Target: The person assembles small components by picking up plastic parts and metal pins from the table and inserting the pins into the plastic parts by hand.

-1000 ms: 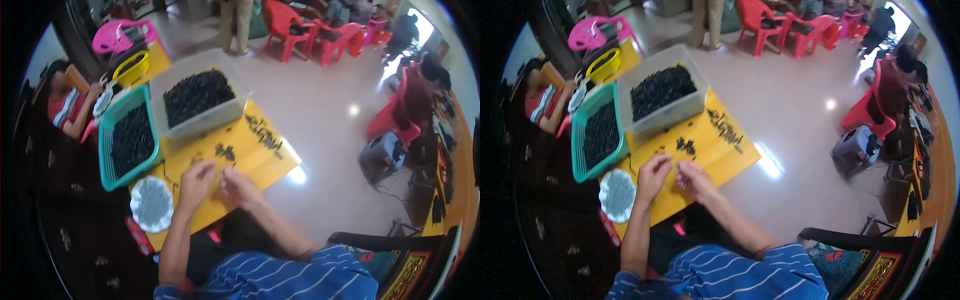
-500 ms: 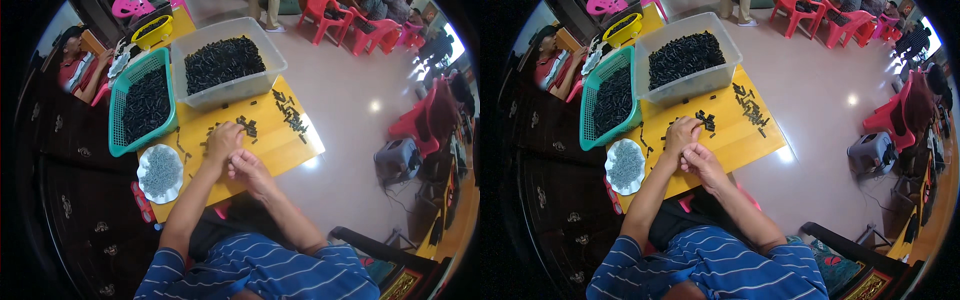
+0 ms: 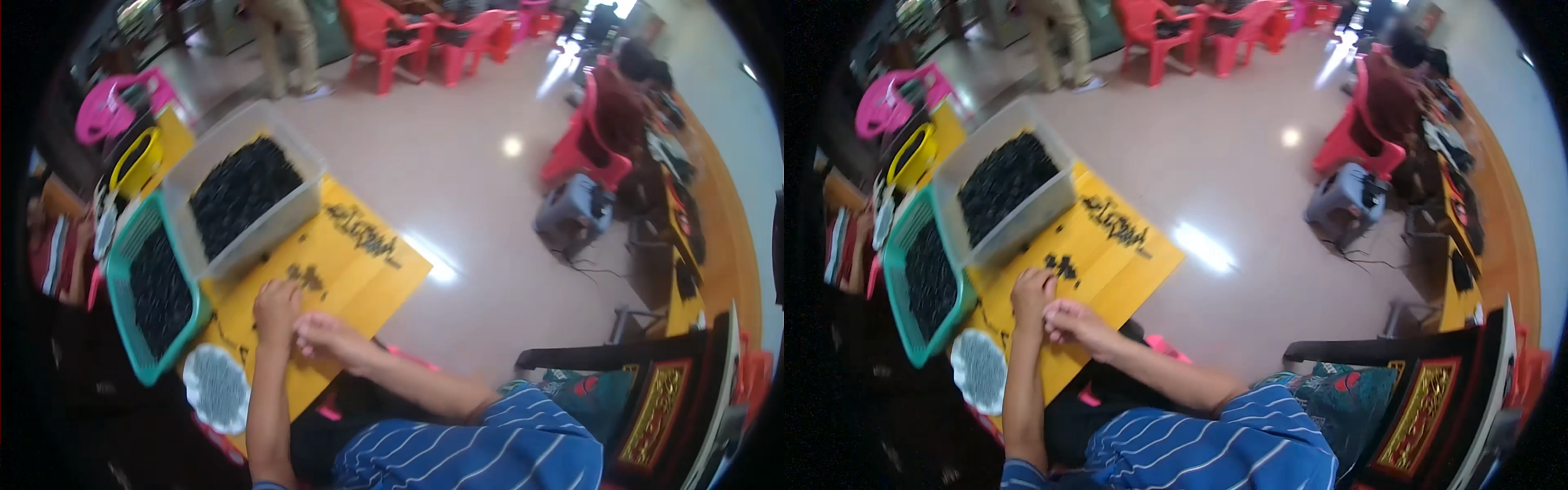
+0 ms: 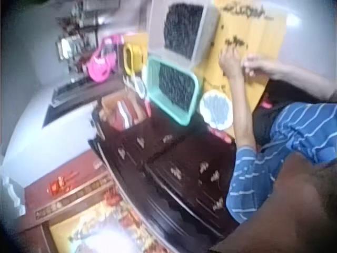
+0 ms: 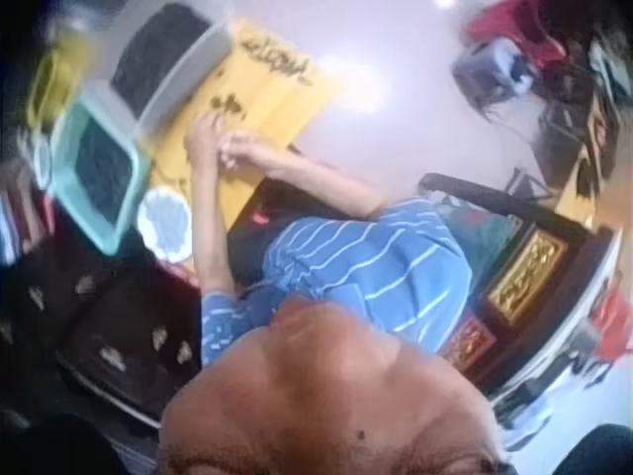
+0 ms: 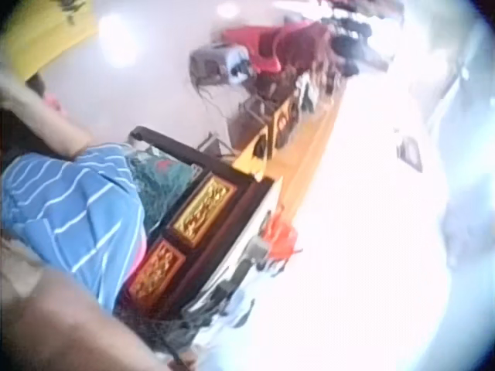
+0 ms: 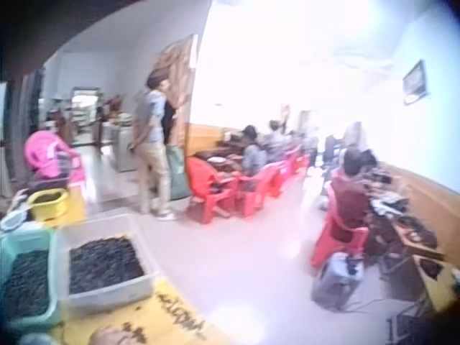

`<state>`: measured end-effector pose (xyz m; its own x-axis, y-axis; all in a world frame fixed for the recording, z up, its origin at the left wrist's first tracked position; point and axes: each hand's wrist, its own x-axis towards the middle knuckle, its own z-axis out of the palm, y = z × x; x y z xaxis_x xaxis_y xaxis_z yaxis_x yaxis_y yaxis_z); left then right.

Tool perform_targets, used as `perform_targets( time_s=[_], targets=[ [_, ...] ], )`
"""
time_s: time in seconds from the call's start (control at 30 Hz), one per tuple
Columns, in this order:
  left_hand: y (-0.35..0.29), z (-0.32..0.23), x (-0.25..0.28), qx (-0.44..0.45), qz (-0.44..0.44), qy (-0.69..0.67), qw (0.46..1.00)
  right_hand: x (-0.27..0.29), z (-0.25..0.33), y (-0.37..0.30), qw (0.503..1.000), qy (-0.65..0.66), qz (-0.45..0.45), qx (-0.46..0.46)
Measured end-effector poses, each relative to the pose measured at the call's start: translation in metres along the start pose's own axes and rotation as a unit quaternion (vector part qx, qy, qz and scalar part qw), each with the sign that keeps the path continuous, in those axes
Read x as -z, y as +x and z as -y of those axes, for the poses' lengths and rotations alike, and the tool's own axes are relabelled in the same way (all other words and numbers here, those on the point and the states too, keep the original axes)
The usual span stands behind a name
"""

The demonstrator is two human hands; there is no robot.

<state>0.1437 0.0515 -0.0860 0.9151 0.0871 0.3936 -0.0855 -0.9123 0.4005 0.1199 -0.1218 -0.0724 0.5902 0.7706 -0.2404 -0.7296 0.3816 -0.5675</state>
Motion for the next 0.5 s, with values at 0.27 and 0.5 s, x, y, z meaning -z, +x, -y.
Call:
perform_targets(
  time_s=[0.27, 0.5],
  targets=[
    [0.007, -0.011, 0.001, -0.022, 0.016, 0.009, 1.000, 0.006, 0.001, 0.001, 0.997, -0.053, 0.020, 0.043],
    [0.008, 0.002, -0.002, -0.048, 0.024, 0.033, 0.998, 0.001, -0.001, 0.008, 0.993, -0.103, -0.011, 0.061]
  ],
)
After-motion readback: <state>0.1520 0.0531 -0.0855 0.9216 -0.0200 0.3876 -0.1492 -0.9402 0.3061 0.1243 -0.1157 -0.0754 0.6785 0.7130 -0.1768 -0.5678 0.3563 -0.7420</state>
